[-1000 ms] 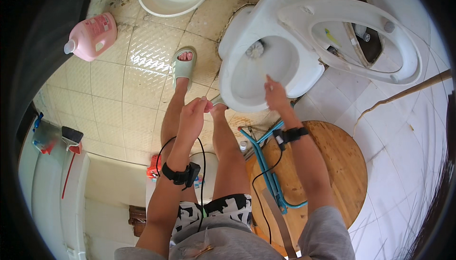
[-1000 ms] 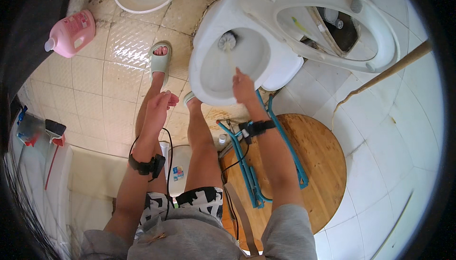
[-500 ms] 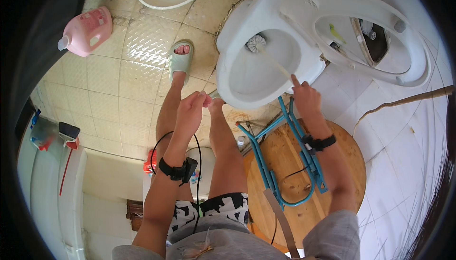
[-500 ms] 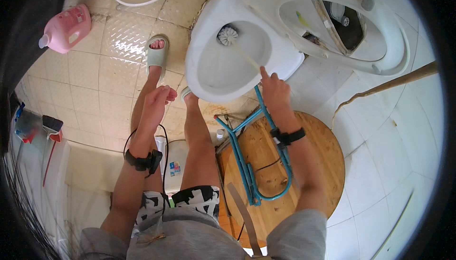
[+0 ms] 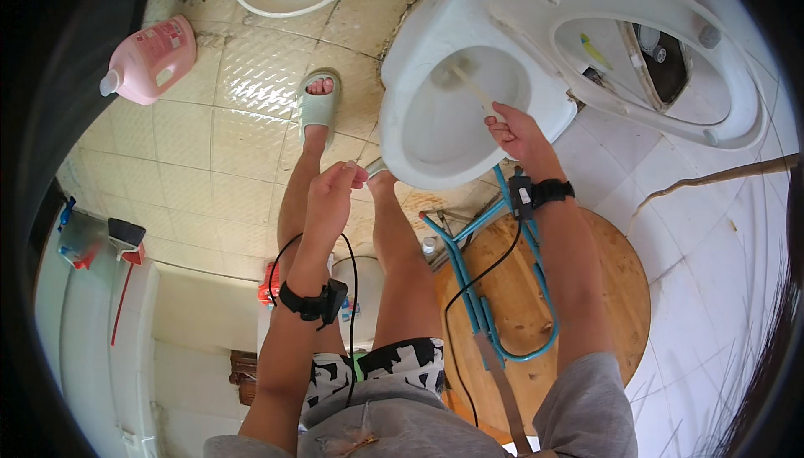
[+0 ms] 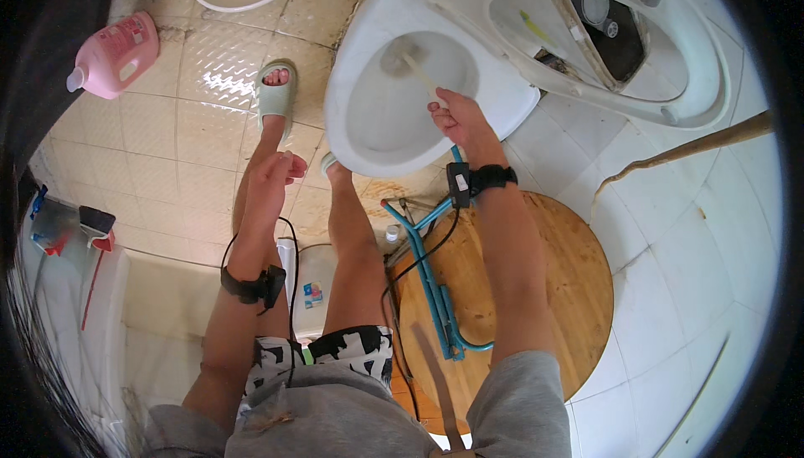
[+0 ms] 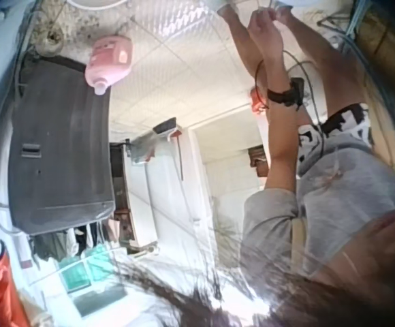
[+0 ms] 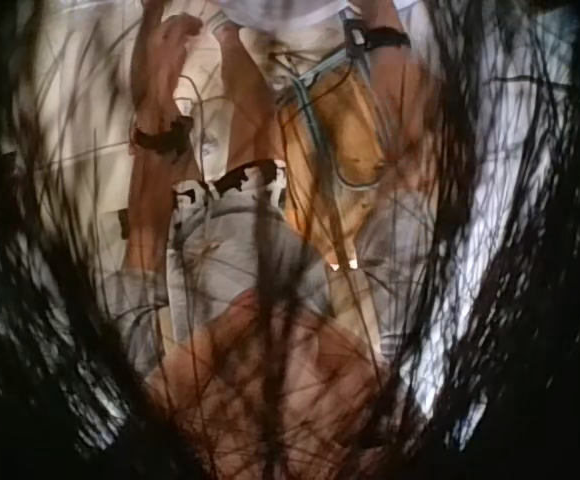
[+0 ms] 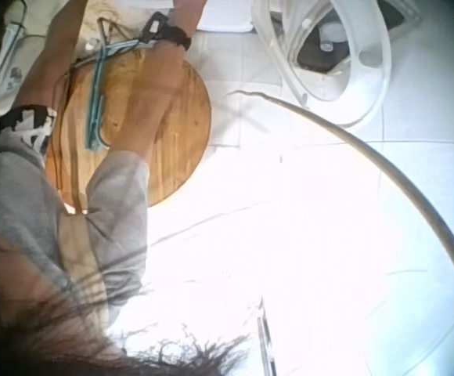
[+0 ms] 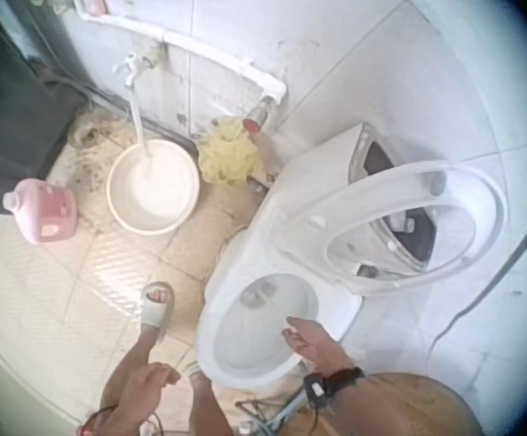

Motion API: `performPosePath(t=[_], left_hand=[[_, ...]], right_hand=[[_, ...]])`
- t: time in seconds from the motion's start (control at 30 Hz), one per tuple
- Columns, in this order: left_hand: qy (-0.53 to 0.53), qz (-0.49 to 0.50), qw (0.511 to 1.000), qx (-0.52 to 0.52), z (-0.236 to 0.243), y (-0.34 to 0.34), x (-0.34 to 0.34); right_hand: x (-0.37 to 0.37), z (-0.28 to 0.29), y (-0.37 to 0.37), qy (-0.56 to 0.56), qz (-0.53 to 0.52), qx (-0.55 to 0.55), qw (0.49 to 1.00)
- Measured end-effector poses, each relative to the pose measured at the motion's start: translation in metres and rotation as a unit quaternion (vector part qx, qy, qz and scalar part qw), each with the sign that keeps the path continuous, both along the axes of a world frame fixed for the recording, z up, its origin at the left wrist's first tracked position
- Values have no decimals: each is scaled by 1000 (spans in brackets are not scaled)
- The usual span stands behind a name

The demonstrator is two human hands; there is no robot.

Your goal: The user is cleaning a toilet using a toilet brush and water.

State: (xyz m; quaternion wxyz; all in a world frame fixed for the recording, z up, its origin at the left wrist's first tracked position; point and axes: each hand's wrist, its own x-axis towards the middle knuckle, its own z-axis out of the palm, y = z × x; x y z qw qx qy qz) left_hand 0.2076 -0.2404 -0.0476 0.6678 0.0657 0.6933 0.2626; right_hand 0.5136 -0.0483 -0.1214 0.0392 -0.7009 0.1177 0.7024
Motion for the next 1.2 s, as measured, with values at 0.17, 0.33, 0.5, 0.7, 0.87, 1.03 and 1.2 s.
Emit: performPosePath(t=[0.17,0.33,0.5,0.7,0.87,1.03,1.2], left_hand=[[0,37,999,-11,3,4,2],[-8,31,999,-11,8,7,3],[-9,33,999,-5,6,7,5],[2,16,1000,-12,5,17,6],[8,24,1000,-10,5,11,6],[-6,21,1000,-9,11,11,6],[-9,33,999,-12,12,6,3]], right_hand=[[-24,41,-24,-52,228,84,969],[-25,89,-38,-109,833,363,402],[-45,91,-17,-109,898,318,282],[-23,-17,15,-127,851,344,376],[-16,-23,15,-40,18,8,999],[-23,5,-24,111,-408,-43,905],[-45,76,-46,-51,306,132,942]])
